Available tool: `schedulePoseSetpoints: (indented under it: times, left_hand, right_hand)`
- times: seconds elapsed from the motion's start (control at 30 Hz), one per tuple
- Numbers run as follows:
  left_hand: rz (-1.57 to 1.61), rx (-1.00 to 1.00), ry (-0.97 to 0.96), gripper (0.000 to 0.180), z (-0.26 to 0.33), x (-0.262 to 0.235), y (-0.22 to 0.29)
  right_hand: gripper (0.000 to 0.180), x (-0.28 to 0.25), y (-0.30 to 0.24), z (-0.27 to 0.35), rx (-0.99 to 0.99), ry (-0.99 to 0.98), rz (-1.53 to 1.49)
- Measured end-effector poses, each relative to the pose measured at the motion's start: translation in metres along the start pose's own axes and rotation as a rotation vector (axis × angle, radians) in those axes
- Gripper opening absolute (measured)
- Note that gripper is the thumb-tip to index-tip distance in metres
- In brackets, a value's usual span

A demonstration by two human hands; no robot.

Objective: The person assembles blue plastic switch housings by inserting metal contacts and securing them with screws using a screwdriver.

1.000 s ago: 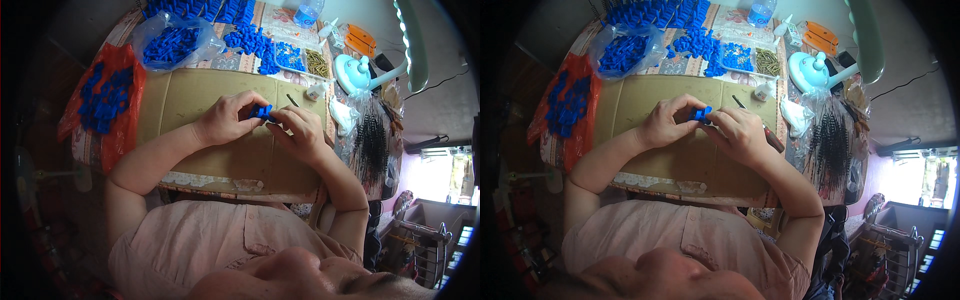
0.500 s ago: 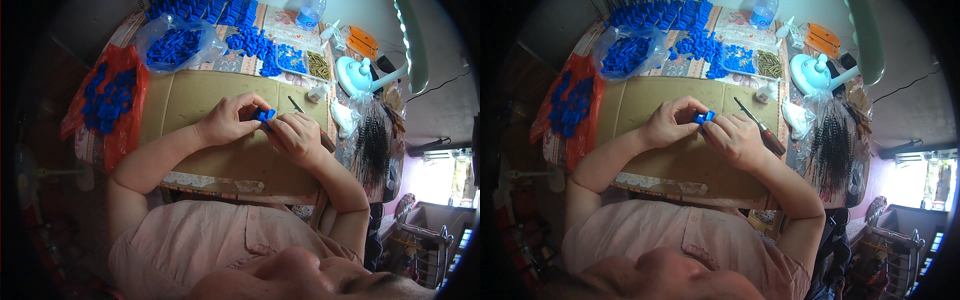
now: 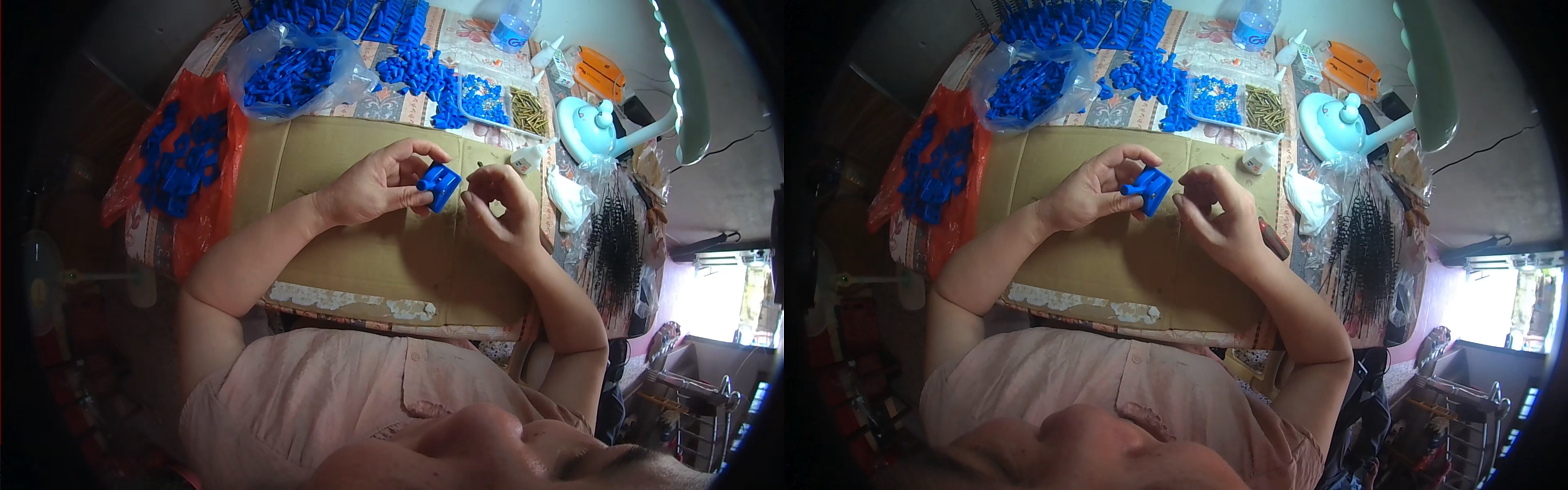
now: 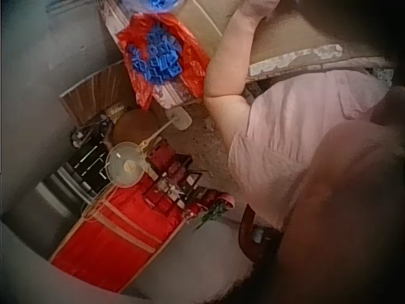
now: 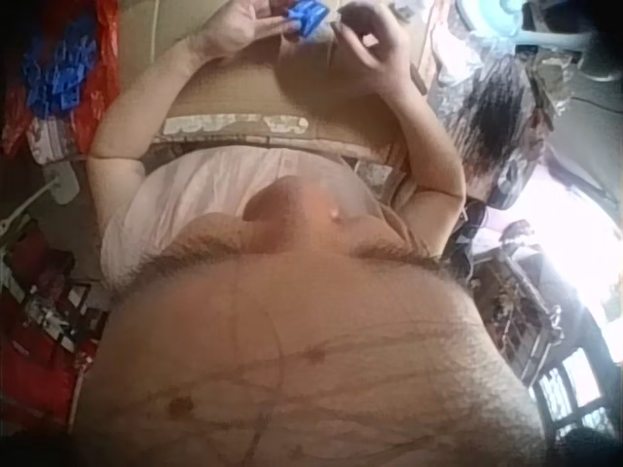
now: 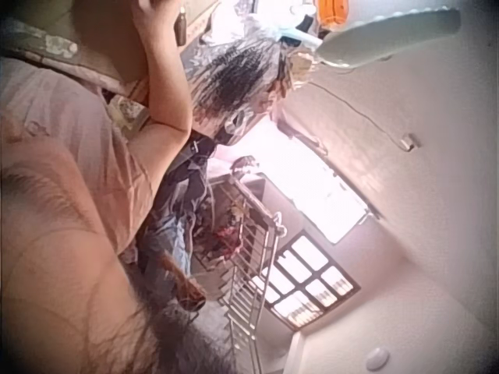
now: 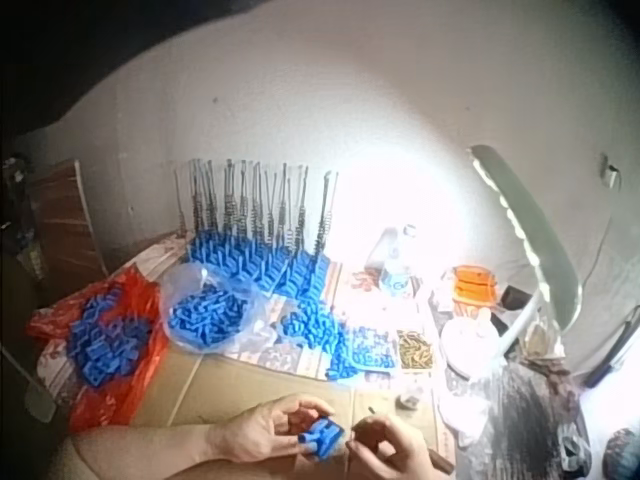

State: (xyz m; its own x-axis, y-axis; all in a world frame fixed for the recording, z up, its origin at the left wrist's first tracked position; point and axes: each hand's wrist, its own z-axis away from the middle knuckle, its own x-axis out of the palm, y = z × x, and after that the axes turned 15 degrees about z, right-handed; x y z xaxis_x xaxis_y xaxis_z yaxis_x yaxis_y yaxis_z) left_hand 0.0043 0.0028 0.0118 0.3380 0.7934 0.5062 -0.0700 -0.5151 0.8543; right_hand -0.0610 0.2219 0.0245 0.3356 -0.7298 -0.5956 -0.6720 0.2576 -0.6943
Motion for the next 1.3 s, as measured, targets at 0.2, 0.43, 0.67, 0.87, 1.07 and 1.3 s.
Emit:
schedulePoseSetpoints:
  times: [0.2,0.43,0.67,0.87,1.07,1.3]
  left_hand:
    - [0.042,-0.086,-0.005,0.045,0.000,-0.003,0.005]
    - [0.051,-0.137,-0.037,0.046,0.000,-0.001,0.007]
    - [0.058,-0.117,0.046,0.047,0.001,-0.004,0.004]
    - [-0.114,-0.048,0.178,0.039,0.000,-0.004,0.004]
    - [-0.407,-0.080,0.171,0.035,0.005,0.014,0.003]
    - [-0.505,-0.001,0.169,0.030,0.006,0.016,-0.001]
  right_hand:
    - [0.023,0.003,-0.002,-0.002,0.060,-0.077,-0.132]
    - [0.027,0.002,-0.002,0.000,0.046,-0.147,-0.154]
    - [0.027,0.001,0.000,-0.001,0.098,-0.186,-0.149]
    - [0.029,-0.004,-0.003,-0.005,0.073,-0.130,-0.074]
    - [0.030,0.003,0.007,-0.002,-0.254,-0.097,0.239]
    - [0.021,0.000,-0.002,-0.005,-0.333,-0.058,0.316]
